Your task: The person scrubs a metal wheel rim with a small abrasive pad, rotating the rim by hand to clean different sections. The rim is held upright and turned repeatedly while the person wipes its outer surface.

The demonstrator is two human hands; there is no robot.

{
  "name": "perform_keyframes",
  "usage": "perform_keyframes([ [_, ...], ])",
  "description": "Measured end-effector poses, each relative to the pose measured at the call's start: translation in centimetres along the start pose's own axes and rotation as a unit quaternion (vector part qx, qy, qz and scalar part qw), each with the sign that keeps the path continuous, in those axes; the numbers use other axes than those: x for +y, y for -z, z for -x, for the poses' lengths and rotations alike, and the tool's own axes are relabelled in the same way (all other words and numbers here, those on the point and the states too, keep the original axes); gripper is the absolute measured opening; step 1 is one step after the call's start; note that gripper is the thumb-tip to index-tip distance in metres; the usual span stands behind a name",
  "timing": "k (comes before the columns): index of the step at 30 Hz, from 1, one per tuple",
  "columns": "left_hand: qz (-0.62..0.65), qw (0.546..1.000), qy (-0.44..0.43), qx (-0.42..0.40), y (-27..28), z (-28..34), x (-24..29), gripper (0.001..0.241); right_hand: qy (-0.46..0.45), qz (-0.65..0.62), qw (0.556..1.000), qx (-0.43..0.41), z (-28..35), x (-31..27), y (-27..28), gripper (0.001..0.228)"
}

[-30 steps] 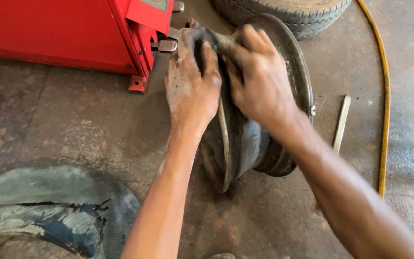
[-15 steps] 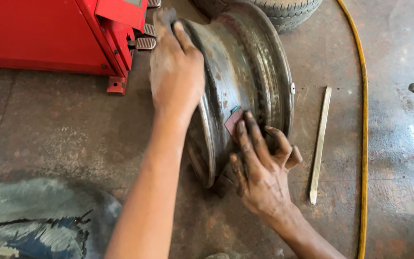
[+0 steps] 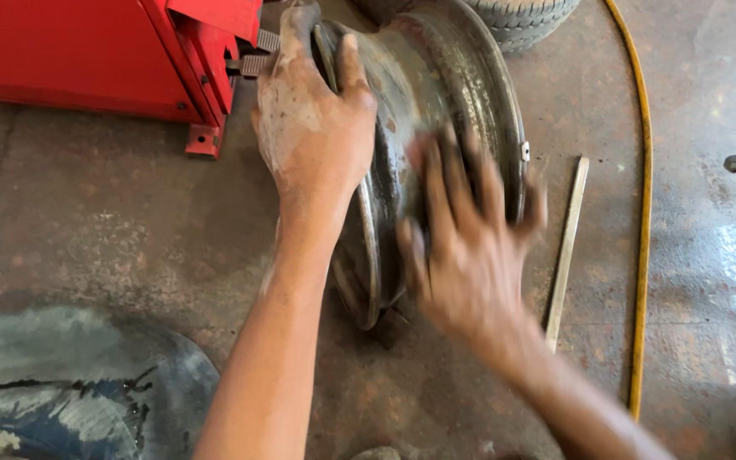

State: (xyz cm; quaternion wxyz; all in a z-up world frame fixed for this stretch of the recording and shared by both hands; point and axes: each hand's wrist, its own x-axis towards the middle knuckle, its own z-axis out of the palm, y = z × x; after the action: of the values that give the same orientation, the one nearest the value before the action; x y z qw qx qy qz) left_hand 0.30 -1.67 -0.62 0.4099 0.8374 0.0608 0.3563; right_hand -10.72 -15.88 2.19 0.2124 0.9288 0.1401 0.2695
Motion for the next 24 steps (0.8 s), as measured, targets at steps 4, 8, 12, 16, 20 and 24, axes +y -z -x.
perform_keyframes([
  [4,-0.015,1.0,0.017,-0.01,0.6,-0.9,0.8,0.043,-0.018,-0.225,0.97,-0.095,-8.1,1.5,-1.9,0.057],
  [8,-0.055,0.998,0.016,0.008,0.5,-1.8,1.1,0.041,-0.017,-0.194,0.981,-0.003,-1.8,0.6,0.7,0.06],
  [12,-0.021,1.0,0.008,-0.006,0.7,0.2,1.3,0.033,-0.006,-0.074,0.997,0.014,-0.7,0.6,0.6,0.064],
  [16,-0.058,0.998,-0.03,0.022,1.2,-0.3,1.2,0.037,-0.025,-0.202,0.975,-0.088,-7.8,2.2,-1.8,0.056],
  [20,-0.097,0.995,0.023,0.003,0.5,-2.5,1.0,0.04,-0.047,-0.235,0.971,-0.007,0.1,0.7,0.1,0.062],
  [24,-0.103,0.994,-0.02,0.04,-0.8,-2.7,-0.5,0.034,-0.04,-0.135,0.989,-0.051,3.7,-0.4,0.2,0.066],
])
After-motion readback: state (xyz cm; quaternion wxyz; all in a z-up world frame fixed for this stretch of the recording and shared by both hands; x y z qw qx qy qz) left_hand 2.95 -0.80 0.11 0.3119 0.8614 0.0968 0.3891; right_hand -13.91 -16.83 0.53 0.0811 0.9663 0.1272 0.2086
